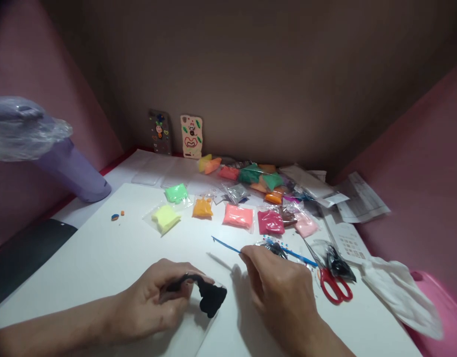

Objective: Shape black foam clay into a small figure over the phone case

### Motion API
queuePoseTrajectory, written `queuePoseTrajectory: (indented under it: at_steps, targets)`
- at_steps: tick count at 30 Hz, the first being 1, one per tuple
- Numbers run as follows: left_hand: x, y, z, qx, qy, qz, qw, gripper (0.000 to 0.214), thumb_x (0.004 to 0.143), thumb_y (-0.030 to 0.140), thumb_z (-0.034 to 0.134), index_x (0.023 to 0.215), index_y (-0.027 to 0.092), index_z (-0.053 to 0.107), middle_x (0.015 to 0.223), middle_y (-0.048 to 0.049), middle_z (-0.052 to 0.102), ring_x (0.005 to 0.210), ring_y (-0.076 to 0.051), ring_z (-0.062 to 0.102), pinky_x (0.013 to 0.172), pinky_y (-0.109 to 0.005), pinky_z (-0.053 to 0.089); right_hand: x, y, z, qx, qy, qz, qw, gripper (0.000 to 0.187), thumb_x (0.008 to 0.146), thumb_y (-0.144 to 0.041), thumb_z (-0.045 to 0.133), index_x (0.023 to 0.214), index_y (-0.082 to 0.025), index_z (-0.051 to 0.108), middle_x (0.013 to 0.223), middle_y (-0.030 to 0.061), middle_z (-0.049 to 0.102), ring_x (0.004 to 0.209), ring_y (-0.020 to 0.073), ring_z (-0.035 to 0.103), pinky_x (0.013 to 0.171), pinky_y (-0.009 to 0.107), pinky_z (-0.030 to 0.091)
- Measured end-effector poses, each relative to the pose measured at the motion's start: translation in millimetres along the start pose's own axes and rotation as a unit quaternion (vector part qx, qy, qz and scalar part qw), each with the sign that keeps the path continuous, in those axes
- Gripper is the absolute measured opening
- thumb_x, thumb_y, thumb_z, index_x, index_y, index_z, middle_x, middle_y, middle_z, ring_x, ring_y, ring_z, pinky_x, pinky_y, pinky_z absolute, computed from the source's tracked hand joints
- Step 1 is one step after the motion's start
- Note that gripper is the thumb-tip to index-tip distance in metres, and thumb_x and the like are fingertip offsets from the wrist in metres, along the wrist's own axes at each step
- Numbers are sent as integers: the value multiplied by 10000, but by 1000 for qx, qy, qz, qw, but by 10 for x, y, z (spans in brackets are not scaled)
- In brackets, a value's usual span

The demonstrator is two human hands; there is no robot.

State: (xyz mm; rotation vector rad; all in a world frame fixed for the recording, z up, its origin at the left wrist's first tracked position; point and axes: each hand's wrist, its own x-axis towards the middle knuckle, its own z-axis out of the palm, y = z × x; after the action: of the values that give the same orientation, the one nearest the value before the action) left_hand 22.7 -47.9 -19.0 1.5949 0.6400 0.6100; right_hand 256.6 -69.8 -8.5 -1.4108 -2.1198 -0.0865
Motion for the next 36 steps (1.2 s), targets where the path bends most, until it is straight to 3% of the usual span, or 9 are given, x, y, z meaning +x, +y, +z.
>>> queuePoseTrajectory:
  at_steps: [7, 10, 13, 18, 21, 24, 28, 32, 36]
  targets:
    - [26, 83, -16, 34, 7, -72, 997, 123, 791, 226, 552, 845, 133, 611, 571, 68, 321, 521, -82, 273, 484, -220, 253, 121, -76, -170, 202, -85, 142, 965, 219, 896, -307, 486, 733, -203, 587, 542, -33, 520, 486, 104, 502, 455, 191, 404]
    - [34, 173, -10, 165, 86, -73, 980, 282, 743, 411, 646, 727, 145, 554, 567, 72, 318, 536, -90, 280, 501, -235, 243, 129, -97, -216, 233, -92, 168, 953, 229, 898, -330, 487, 740, -198, 589, 545, -32, 502, 476, 99, 476, 420, 184, 383]
    - [28, 204, -7, 231, 152, -74, 958, 373, 729, 472, 659, 864, 147, 537, 604, 75, 329, 546, -96, 298, 531, -249, 275, 115, -113, -232, 249, -82, 177, 949, 217, 893, -334, 497, 754, -197, 592, 545, -34, 495, 451, 89, 444, 385, 176, 355]
    - [37, 161, -17, 81, 169, -48, 981, 361, 828, 429, 571, 1056, 158, 500, 591, 91, 294, 529, -93, 286, 526, -244, 274, 103, -193, -205, 268, -117, 140, 946, 229, 903, -306, 479, 741, -198, 599, 547, -29, 509, 471, 94, 469, 413, 185, 375]
    - [65, 140, -24, 1, 150, -48, 988, 252, 858, 392, 540, 913, 147, 560, 608, 61, 397, 561, -93, 349, 546, -245, 298, 91, -255, -177, 270, -125, 109, 949, 224, 910, -279, 466, 751, -200, 604, 549, -30, 520, 490, 97, 487, 451, 192, 395]
    - [86, 138, -42, 5, 156, -45, 987, 246, 885, 335, 499, 758, 137, 572, 665, 24, 472, 641, -107, 408, 615, -258, 339, 73, -257, -151, 258, -121, 110, 952, 231, 912, -282, 455, 753, -201, 602, 548, -33, 520, 484, 99, 483, 452, 198, 388]
    - [93, 144, -77, -13, 189, -54, 980, 225, 877, 343, 502, 778, 153, 572, 636, 46, 445, 573, -86, 375, 563, -239, 314, 71, -139, -99, 180, -58, 139, 972, 189, 889, -315, 494, 784, -203, 604, 586, -25, 554, 516, 117, 516, 490, 221, 408]
    - [107, 130, -85, -77, 198, -92, 973, 200, 830, 342, 562, 760, 155, 556, 565, 67, 393, 491, -67, 314, 472, -225, 232, 89, -15, -47, 103, -38, 154, 982, 191, 881, -336, 511, 996, -231, 622, 857, 24, 655, 721, 166, 605, 632, 279, 472]
    - [127, 116, -71, -114, 199, -107, 967, 206, 792, 337, 612, 721, 162, 533, 536, 75, 383, 462, -58, 280, 453, -220, 200, 92, 30, -29, 56, -50, 138, 988, 362, 884, -373, 493, 1214, -233, 539, 1041, 74, 610, 678, 161, 600, 617, 319, 498]
